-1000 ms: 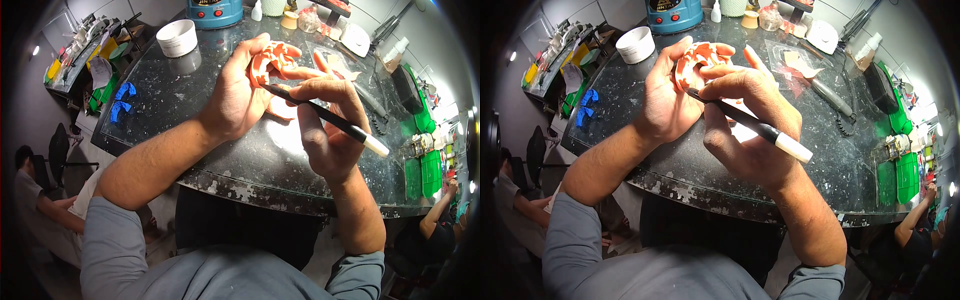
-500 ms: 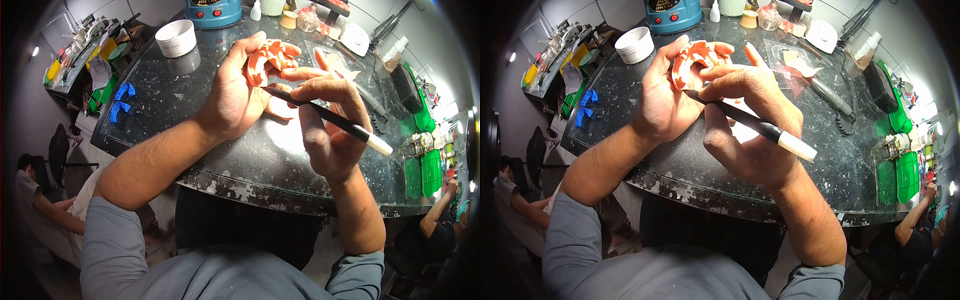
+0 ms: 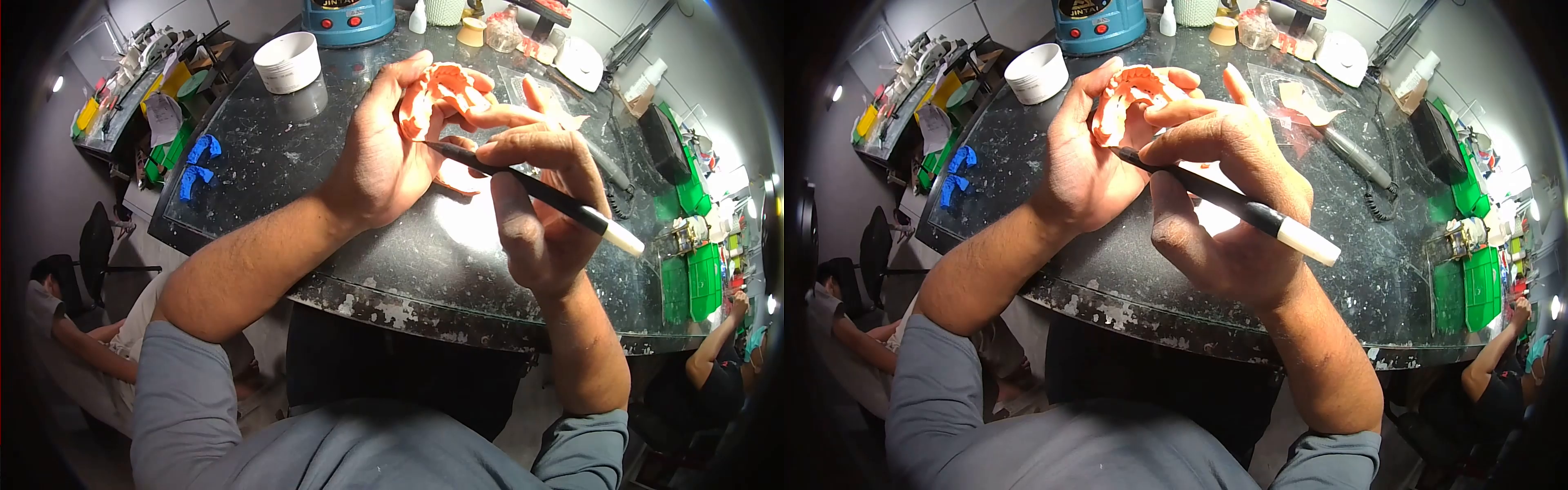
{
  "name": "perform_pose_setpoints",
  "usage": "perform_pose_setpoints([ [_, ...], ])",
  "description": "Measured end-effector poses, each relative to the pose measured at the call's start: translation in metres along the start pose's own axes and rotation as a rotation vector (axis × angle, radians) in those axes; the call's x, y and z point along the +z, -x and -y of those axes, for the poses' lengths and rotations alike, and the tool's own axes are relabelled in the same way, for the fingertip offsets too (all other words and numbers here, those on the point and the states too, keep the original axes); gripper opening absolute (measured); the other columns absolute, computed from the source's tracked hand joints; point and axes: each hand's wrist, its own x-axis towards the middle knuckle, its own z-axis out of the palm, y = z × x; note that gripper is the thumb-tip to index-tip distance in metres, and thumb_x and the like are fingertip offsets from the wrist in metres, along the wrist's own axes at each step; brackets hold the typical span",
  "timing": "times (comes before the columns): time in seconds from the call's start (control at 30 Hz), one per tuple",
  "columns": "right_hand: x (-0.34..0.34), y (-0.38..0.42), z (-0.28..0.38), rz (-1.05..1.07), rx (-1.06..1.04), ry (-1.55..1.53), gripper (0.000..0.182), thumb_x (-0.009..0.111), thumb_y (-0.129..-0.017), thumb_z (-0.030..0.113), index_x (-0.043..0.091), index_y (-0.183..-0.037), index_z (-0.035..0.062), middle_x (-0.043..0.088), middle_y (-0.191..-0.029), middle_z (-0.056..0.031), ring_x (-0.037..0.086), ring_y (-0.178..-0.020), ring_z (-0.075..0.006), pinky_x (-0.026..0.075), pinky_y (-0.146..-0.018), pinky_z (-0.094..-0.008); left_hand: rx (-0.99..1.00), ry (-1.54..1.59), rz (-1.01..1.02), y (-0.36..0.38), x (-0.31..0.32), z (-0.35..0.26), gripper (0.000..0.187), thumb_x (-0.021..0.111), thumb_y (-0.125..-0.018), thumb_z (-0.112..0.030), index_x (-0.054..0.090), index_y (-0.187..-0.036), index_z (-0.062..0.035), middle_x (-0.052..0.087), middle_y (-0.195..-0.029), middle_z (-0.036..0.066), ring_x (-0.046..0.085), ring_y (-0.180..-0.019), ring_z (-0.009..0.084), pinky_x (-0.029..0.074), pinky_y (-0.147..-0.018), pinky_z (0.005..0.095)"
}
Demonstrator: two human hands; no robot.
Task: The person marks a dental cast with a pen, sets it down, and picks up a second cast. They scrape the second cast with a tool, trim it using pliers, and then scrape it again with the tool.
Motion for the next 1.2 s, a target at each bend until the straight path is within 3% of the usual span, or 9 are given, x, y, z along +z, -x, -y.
perform_pose_setpoints([
  [0.13,0.001,0.001,-0.001,0.004,-0.001,0.020,0.023,0.053,-0.074,-0.005,0.061,-0.095,-0.0012,0.066,-0.083,-0.0095,0.065,-0.105,-0.0288,0.023,-0.113,-0.0575,-0.060,0.031,0.030,0.001,0.000,-0.003,0.048,0.036,-0.100,-0.041,0.059,-0.110,-0.0004,0.064,-0.104,0.011,0.062,-0.099,0.0199,0.053,-0.084,0.0399],
  [0.2,0.002,0.002,-0.002,-0.037,0.063,-0.040,0.025,0.062,-0.066,-0.004,0.064,-0.090,0.0021,0.071,-0.088,-0.0098,0.067,-0.102,-0.0266,0.026,-0.111,-0.0575,-0.060,0.038,0.026,0.001,0.001,-0.003,0.049,0.036,-0.100,-0.042,0.059,-0.111,0.0001,0.064,-0.104,0.011,0.062,-0.098,0.0202,0.053,-0.086,0.0402],
  [0.3,0.002,0.000,-0.001,-0.056,0.058,-0.057,0.023,0.063,-0.066,-0.003,0.065,-0.089,0.0026,0.071,-0.088,-0.0096,0.067,-0.103,-0.0266,0.026,-0.111,-0.0570,-0.047,0.049,0.011,0.000,0.001,-0.001,0.051,0.035,-0.100,-0.042,0.058,-0.112,0.0011,0.065,-0.104,0.011,0.063,-0.098,0.0210,0.051,-0.090,0.0401],
  [0.4,0.001,0.000,0.001,0.010,-0.001,0.024,0.024,0.052,-0.074,-0.006,0.062,-0.096,-0.0014,0.067,-0.086,-0.0111,0.064,-0.108,-0.0286,0.022,-0.113,-0.0567,-0.036,0.038,0.036,0.001,0.004,-0.001,0.052,0.034,-0.100,-0.042,0.058,-0.113,0.0022,0.066,-0.105,0.013,0.064,-0.098,0.0220,0.050,-0.092,0.0392],
  [0.67,0.002,0.001,0.001,0.022,0.010,0.004,0.027,0.055,-0.072,-0.009,0.063,-0.096,-0.0004,0.069,-0.088,-0.0097,0.061,-0.109,-0.0284,0.024,-0.113,-0.0567,-0.129,0.178,0.159,0.005,-0.005,-0.005,0.053,0.034,-0.100,-0.041,0.057,-0.118,0.0039,0.067,-0.109,0.016,0.064,-0.102,0.0239,0.048,-0.096,0.0373],
  [0.73,0.003,0.001,0.001,0.023,0.016,-0.013,0.027,0.056,-0.071,-0.010,0.064,-0.095,0.0003,0.069,-0.088,-0.0088,0.061,-0.110,-0.0284,0.024,-0.113,-0.0566,-0.149,0.343,0.308,0.004,-0.008,-0.005,0.051,0.035,-0.100,-0.039,0.057,-0.117,0.0033,0.067,-0.109,0.016,0.064,-0.102,0.0243,0.048,-0.096,0.0370],
  [0.83,0.002,-0.001,0.004,0.032,0.005,0.071,0.029,0.059,-0.069,-0.011,0.065,-0.094,0.0018,0.069,-0.088,-0.0072,0.061,-0.110,-0.0284,0.024,-0.113,-0.0564,-0.170,0.298,0.279,0.002,-0.014,-0.004,0.048,0.032,-0.100,-0.041,0.055,-0.121,-0.0048,0.065,-0.113,0.014,0.064,-0.104,0.0258,0.048,-0.098,0.0400],
  [1.2,0.001,0.000,0.002,0.030,0.005,0.068,0.027,0.058,-0.070,-0.009,0.066,-0.093,0.0020,0.068,-0.091,-0.0067,0.061,-0.111,-0.0288,0.024,-0.113,-0.0562,-0.142,0.226,0.221,0.005,-0.007,-0.005,0.051,0.035,-0.100,-0.040,0.058,-0.117,0.0026,0.067,-0.108,0.015,0.065,-0.099,0.0230,0.048,-0.096,0.0362],
])
